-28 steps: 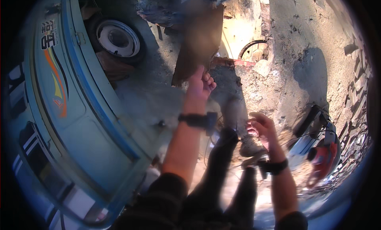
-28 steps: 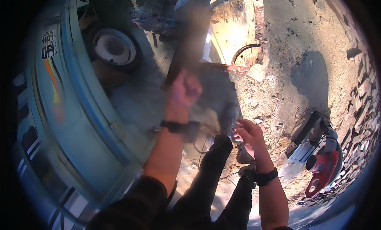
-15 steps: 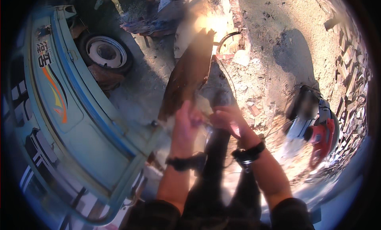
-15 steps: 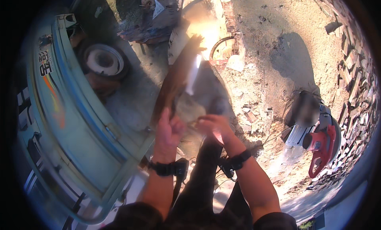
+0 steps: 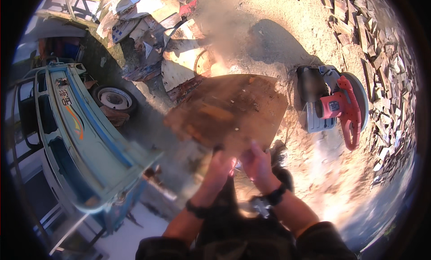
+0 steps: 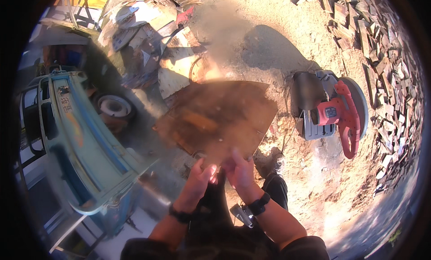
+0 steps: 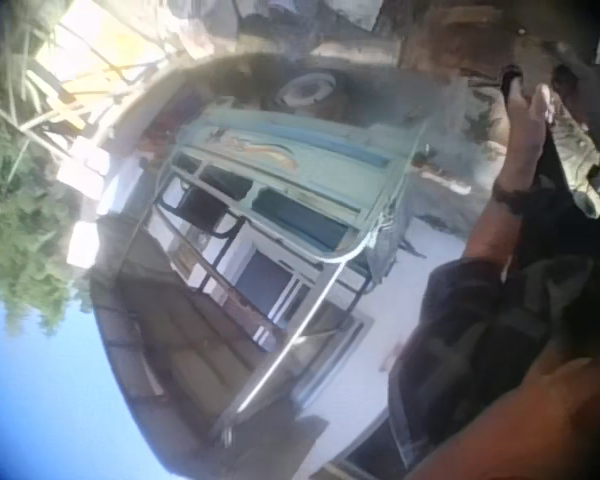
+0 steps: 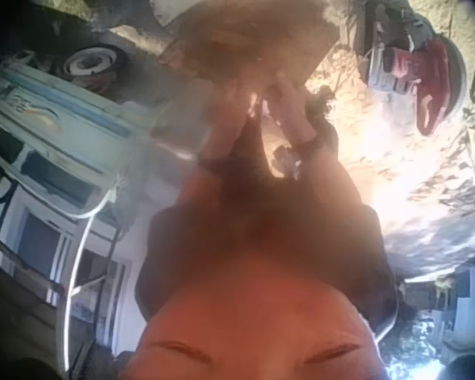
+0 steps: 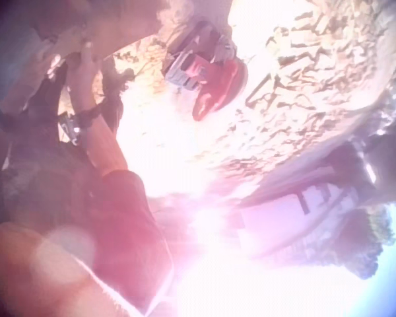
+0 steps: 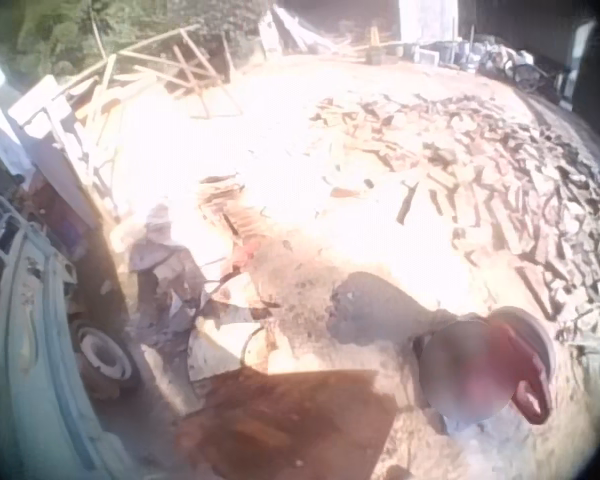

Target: The person uses a circular saw to cut through pieces of wood on a stand, positioning the wood and bringing the blade down to make cuts.

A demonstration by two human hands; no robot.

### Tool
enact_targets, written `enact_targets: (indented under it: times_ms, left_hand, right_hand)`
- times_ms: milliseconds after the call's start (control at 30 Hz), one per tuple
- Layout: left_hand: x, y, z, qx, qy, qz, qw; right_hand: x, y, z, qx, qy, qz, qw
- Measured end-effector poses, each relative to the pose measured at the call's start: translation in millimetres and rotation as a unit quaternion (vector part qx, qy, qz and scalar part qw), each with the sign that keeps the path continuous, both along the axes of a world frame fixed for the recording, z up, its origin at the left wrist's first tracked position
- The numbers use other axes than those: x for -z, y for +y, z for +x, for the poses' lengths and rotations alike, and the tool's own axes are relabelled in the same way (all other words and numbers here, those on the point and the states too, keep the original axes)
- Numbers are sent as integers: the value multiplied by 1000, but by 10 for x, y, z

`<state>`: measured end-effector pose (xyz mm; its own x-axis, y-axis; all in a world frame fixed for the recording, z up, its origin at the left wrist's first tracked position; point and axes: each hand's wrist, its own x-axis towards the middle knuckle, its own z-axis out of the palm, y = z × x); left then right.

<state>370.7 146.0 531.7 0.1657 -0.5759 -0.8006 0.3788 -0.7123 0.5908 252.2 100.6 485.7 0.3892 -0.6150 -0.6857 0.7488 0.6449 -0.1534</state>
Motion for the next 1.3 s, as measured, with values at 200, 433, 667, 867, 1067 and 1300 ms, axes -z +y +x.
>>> enact_targets:
  times_ms: [200,433,667,867,1067,1300]
  left_hand:
    - [-563,225,-1237,50,13,-61,997]
    - [-1134,668,-2019,157,38,-24,987]
    - [-1147,1278,-1473,5,-235,-133,963]
    - [-1031,679,-2875,58,-222,-224,947]
    - [-1497,189,-4701,202,-147,-301,920]
    - [-1913,206,-6504,352,-77,-337,870]
  right_hand:
    - [-749,213,-1280,35,56,-10,998]
    - [-954,557,-2474,0,98,-50,994]
    - [-1587,864,-3383,-85,170,-46,981]
    - [-1598,1534,-4262,-121,281,-189,933]
    - [-2426,2036,-5085,-167,231,-182,941]
    - [-2516,2376,-5925,66,307,-216,924]
